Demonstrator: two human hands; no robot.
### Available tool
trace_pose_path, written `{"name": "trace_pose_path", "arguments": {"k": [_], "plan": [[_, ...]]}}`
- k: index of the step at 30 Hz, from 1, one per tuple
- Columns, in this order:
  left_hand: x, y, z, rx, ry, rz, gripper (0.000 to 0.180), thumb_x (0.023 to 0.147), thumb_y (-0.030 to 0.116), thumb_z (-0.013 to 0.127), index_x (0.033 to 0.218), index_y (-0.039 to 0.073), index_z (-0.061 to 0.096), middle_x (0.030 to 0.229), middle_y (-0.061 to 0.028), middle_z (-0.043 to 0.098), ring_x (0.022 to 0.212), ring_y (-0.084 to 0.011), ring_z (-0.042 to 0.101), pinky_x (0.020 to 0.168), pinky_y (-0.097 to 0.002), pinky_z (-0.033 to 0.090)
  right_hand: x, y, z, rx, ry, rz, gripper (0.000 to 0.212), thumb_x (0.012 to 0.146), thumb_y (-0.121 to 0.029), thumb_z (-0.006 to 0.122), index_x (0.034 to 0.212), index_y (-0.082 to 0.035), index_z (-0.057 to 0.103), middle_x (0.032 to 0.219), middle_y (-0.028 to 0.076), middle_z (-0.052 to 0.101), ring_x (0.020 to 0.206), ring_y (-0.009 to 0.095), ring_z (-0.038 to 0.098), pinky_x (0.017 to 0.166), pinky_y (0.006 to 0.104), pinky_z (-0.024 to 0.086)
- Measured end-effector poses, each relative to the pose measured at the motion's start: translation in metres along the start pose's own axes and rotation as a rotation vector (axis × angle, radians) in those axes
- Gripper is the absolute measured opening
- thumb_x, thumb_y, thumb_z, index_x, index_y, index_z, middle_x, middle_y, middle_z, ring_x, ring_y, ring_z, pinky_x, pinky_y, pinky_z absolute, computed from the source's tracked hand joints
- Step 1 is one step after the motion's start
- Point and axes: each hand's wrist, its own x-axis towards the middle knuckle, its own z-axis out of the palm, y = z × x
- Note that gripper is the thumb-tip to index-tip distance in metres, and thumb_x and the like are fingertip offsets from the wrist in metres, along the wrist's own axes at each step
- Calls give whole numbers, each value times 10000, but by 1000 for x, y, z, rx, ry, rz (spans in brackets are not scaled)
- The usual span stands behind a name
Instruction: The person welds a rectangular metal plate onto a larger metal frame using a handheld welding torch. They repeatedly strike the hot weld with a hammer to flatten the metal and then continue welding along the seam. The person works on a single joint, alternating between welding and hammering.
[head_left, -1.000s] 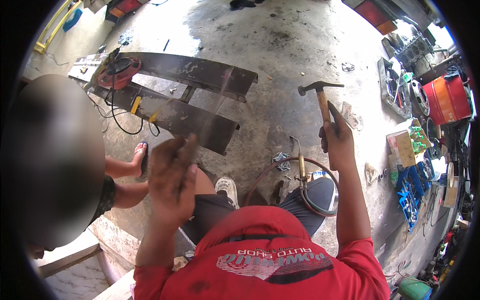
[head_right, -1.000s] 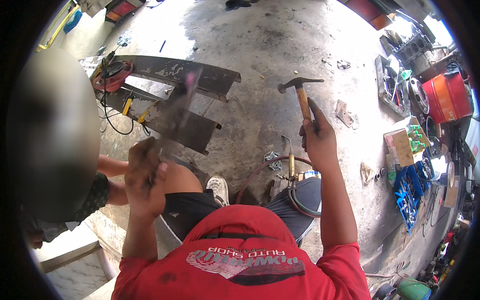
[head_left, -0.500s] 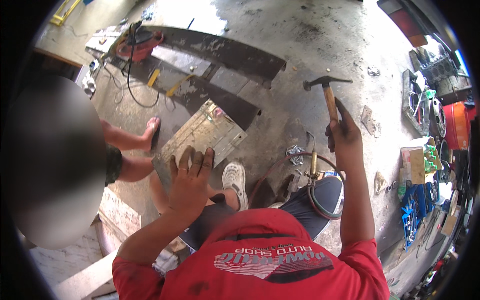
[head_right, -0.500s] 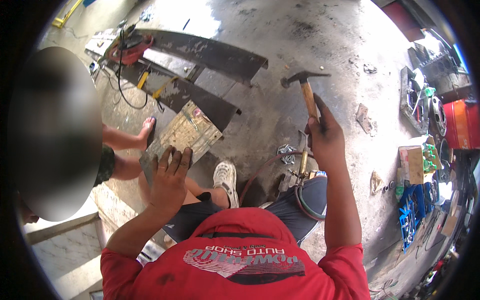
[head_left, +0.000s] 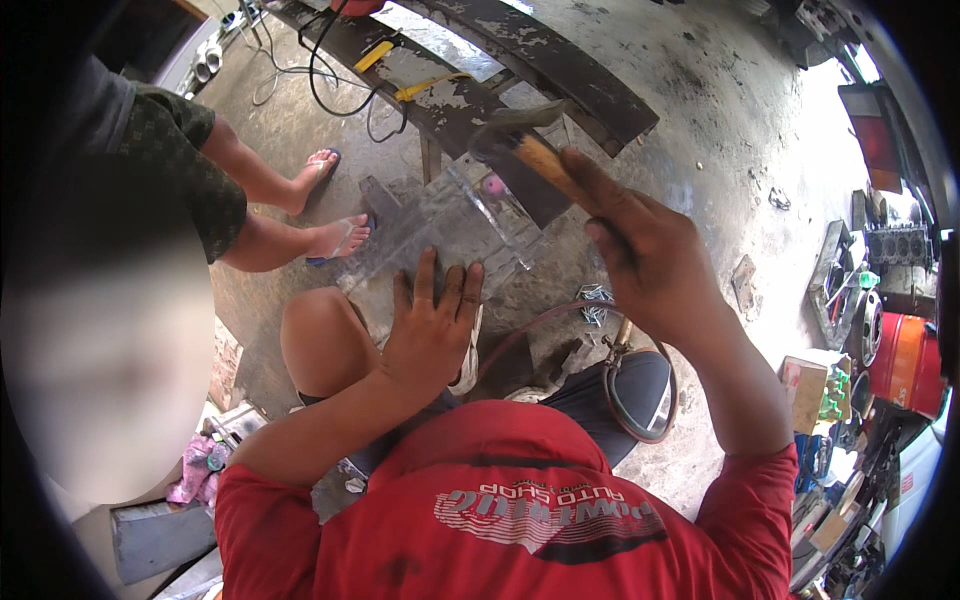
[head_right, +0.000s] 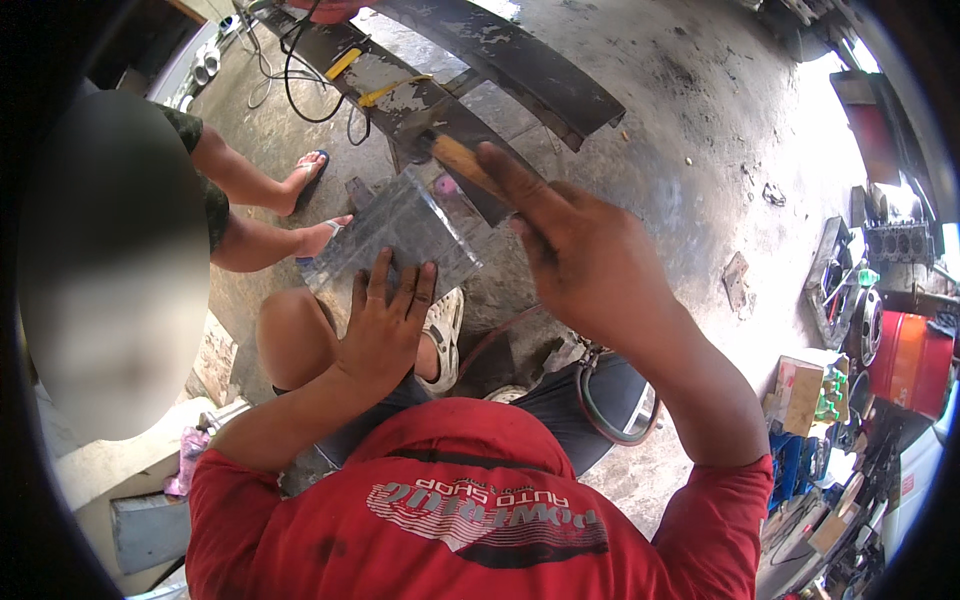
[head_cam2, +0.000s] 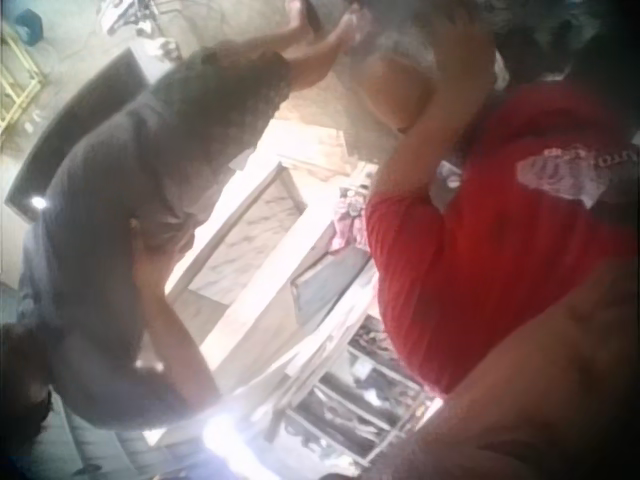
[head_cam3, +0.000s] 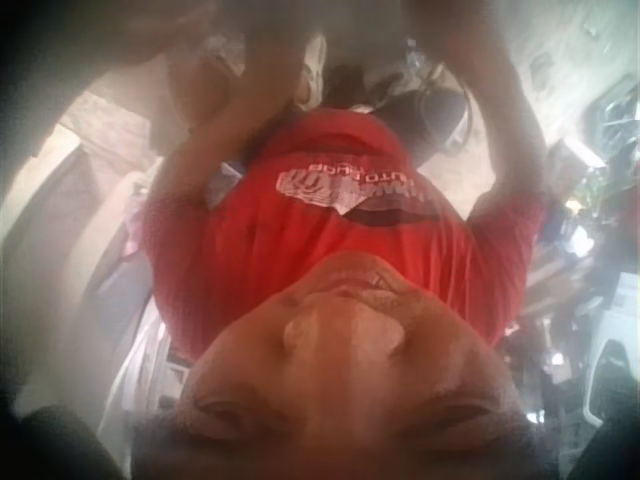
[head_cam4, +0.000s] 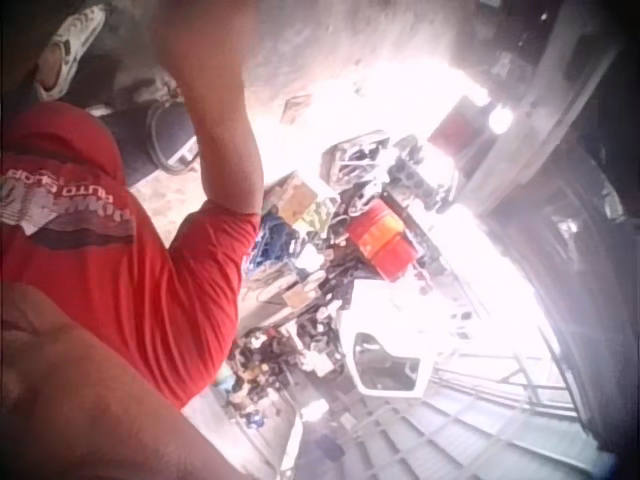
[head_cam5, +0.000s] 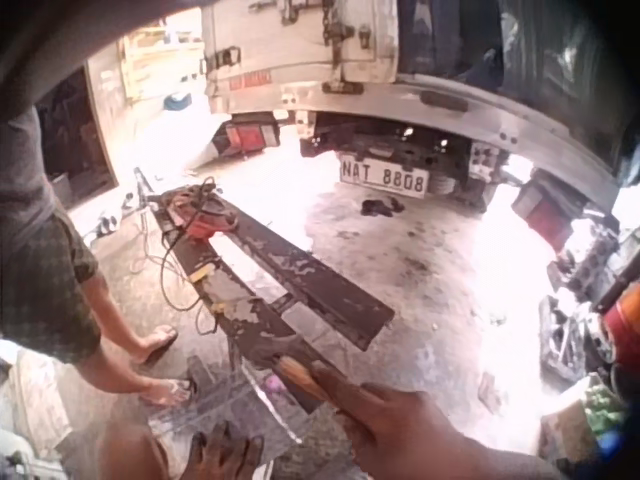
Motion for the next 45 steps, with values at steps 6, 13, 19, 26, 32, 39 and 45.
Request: {"name": "trace_pose_path", "arguments": {"k": [6, 13, 19, 26, 32, 39, 45], "plan": [[2, 1, -14, 40, -55, -15, 746, 989, 228, 631, 1684, -1, 484, 1536, -214, 625, 1541, -547, 465, 1150, -746, 482, 31, 0, 3, -338, -228, 146, 700, 1078, -82, 665, 1726, -281, 492, 1065, 235, 770, 923, 432, 781, 835, 533, 618], [11, 1, -19, 58, -101, -10, 731, 1019, 229, 616, 1694, -6, 469, 1575, -200, 621, 1550, -543, 462, 1162, -730, 490, 26, 32, 19, -439, -221, 61, 737, 1093, -160, 620, 1778, -274, 373, 1077, 213, 767, 923, 454, 779, 821, 588, 633], [15, 1, -28, 67, -163, 4, 736, 1028, 202, 609, 1710, -12, 438, 1603, -200, 604, 1573, -547, 441, 1178, -719, 484, 20, 25, 20, -269, -75, 32, 699, 1096, -111, 649, 1741, -290, 448, 1050, 241, 771, 962, 463, 773, 867, 560, 626], [18, 0, -40, 62, -230, 6, 737, 1033, 194, 609, 1716, -14, 425, 1607, -212, 598, 1574, -551, 443, 1194, -709, 478, 27, 22, 15, -322, -135, 94, 665, 1104, -191, 615, 1743, -255, 441, 1064, 235, 772, 883, 466, 778, 801, 595, 623], [22, -1, -48, 64, -252, 12, 732, 1035, 195, 609, 1711, -22, 429, 1596, -217, 609, 1559, -545, 469, 1191, -693, 491, 33, 22, 10, -306, -125, 102, 639, 1109, -211, 618, 1726, -234, 458, 1070, 270, 768, 890, 474, 777, 780, 598, 624], [24, -1, -41, 77, -239, 27, 740, 1023, 174, 608, 1712, -24, 425, 1589, -216, 610, 1548, -546, 474, 1191, -694, 495, 33, 28, 9, -344, -183, 175, 664, 1098, -197, 613, 1734, -202, 422, 1072, 264, 771, 895, 471, 778, 781, 599, 630], [28, 0, -46, 64, -252, 33, 755, 1008, 158, 619, 1712, -32, 423, 1592, -228, 603, 1549, -553, 467, 1189, -688, 500, 29, 35, 12, -390, -171, 71, 616, 1090, -171, 604, 1694, -179, 484, 962, 253, 777, 902, 460, 782, 804, 607, 615]]}}
